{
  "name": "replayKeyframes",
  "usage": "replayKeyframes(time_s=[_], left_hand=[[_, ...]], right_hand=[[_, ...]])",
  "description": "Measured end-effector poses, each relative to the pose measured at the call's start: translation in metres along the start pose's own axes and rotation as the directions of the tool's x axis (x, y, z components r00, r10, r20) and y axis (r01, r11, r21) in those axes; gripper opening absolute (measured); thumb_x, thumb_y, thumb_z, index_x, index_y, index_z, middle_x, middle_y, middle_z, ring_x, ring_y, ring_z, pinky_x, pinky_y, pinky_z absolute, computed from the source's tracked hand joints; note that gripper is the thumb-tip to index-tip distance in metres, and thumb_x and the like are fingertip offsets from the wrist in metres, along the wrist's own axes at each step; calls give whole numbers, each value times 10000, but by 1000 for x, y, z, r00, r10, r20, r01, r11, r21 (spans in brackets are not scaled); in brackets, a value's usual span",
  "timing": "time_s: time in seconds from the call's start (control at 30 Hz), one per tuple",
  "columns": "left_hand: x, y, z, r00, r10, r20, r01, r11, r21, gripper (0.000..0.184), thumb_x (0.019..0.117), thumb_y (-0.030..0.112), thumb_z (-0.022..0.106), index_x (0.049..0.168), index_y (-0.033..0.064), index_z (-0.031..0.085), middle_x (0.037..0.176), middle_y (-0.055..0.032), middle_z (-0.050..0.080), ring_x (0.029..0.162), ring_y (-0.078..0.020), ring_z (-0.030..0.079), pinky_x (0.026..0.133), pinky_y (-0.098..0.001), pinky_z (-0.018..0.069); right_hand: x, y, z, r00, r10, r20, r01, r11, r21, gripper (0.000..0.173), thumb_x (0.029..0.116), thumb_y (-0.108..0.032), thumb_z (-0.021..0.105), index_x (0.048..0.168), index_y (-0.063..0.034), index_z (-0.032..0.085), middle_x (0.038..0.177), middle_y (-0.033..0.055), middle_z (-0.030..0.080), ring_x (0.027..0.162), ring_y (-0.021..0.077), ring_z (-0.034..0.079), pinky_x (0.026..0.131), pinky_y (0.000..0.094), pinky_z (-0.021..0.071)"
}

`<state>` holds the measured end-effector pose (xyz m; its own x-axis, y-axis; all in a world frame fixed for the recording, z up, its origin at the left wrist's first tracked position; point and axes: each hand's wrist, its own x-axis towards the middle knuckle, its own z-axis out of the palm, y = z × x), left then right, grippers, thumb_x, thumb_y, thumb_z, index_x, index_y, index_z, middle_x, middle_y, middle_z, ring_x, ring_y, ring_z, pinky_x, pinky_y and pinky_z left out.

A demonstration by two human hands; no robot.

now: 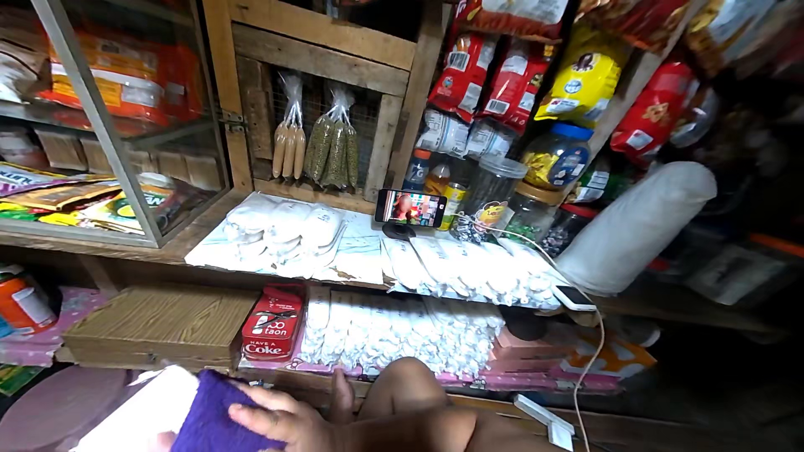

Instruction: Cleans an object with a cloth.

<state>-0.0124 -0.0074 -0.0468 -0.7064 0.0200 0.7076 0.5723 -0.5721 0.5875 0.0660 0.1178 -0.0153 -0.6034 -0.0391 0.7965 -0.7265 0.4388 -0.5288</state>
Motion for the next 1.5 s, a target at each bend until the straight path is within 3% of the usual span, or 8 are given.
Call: replayKeyframes(time_s=[0.2,0.3,0.37,0.57,0.83,1.03,1.23,1.5], left_hand=[[21,29,37,982,-136,134,87,943,320,648,1053,266,443,1353,-261,213,1286,-159,531,1193,37,529,1050,-189,450],[27,32,28,975,-113,190,-28,789,614,675,1078,425,371,1243,-217,495,1173,-335,586,1168,-155,565,1024,-278,438],[31,29,18,969,-99,225,-58,798,600,661,1084,457,326,1247,-144,547,1195,-301,586,1206,-218,537,1058,-330,405],[33,11,15,941,-289,178,288,957,35,607,1004,447,580,1409,33,400,1373,79,540,1247,-12,520,1071,-239,445],[32,16,10,866,-286,411,388,901,-192,477,943,491,651,1348,244,600,1400,68,611,1243,-83,594,1068,-281,483],[35,0,5,927,-159,339,221,963,-155,779,864,440,770,1514,289,368,1484,32,531,1368,-175,496,1128,-365,425],[42,3,2,930,-24,366,105,974,-203,538,888,337,761,1387,320,560,1311,84,664,1302,-126,562,1148,-324,408],[27,3,7,863,-252,437,362,913,-187,442,901,463,719,1300,281,663,1282,41,690,1204,-125,630,1056,-313,496]], right_hand=[[10,0,-12,921,384,-59,-365,907,210,475,998,-20,535,1420,180,450,1414,288,553,1325,196,558,1146,311,413],[21,-6,-19,762,647,-16,-559,671,487,424,1048,-60,484,1428,120,431,1324,177,593,1167,88,602,1046,272,480],[28,-9,-24,659,750,59,-619,497,608,407,1068,-112,468,1432,65,426,1226,109,627,1062,73,635,982,284,522],[34,-11,-38,498,795,348,-768,219,602,424,1096,-199,384,1473,-10,429,1325,74,587,1169,64,583,1015,262,483],[22,8,-39,614,617,492,-777,360,516,402,1064,-58,294,1367,88,515,1329,96,588,1201,0,525,1057,169,395],[24,0,-40,551,658,512,-825,340,451,332,1068,-68,332,1237,28,602,1092,14,638,992,-36,565,922,145,453],[27,-3,-38,442,703,557,-879,216,425,317,1089,-114,307,1178,-61,606,991,-45,622,910,-51,569,850,139,473],[26,6,-39,503,703,503,-819,201,537,328,1093,-85,281,1262,-30,557,1041,-41,621,939,-74,565,857,117,473]])
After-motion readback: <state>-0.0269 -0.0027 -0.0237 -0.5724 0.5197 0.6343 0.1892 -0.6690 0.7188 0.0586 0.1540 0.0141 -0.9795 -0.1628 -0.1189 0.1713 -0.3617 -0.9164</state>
